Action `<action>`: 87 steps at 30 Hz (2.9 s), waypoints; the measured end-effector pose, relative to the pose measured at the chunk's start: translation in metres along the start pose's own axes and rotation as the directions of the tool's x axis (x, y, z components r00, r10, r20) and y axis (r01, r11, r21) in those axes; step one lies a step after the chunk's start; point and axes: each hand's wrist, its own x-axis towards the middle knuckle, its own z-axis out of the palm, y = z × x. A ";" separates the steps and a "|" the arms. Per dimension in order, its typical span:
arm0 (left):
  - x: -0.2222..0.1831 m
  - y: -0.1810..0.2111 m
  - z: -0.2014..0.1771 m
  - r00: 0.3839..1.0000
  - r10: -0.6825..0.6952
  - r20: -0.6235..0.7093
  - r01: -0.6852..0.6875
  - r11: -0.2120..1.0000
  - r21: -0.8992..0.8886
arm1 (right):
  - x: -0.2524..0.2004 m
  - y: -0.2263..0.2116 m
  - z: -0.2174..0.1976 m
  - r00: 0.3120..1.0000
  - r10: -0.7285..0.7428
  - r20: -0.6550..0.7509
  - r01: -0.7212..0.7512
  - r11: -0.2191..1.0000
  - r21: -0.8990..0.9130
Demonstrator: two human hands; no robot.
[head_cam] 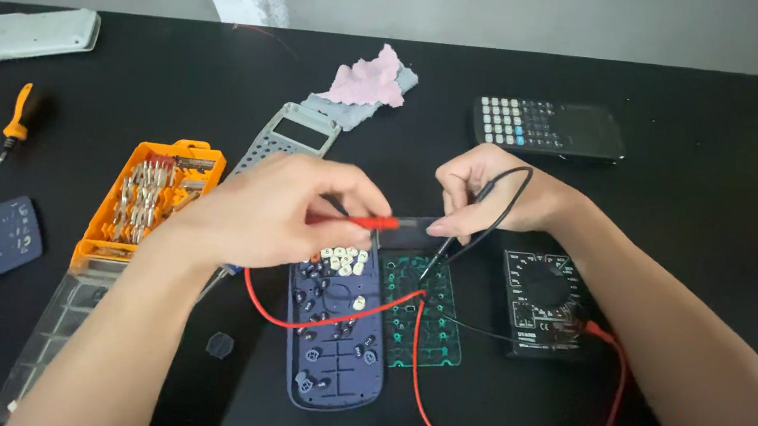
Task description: Repairing and testing internal components of a calculator using a multimeter.
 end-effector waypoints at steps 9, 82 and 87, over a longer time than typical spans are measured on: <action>0.006 -0.002 0.019 0.981 0.148 0.122 -0.169 0.968 0.183 | 0.000 0.006 0.000 1.000 -0.029 -0.005 0.029 1.000 -0.008; -0.059 -0.013 0.020 0.987 0.145 0.063 -0.158 0.935 0.318 | 0.020 -0.007 0.011 0.982 -0.054 0.180 0.003 0.962 0.273; -0.071 -0.010 0.025 0.987 0.158 0.011 -0.156 0.953 0.260 | 0.032 -0.027 0.018 0.937 -0.158 0.313 0.120 0.984 0.135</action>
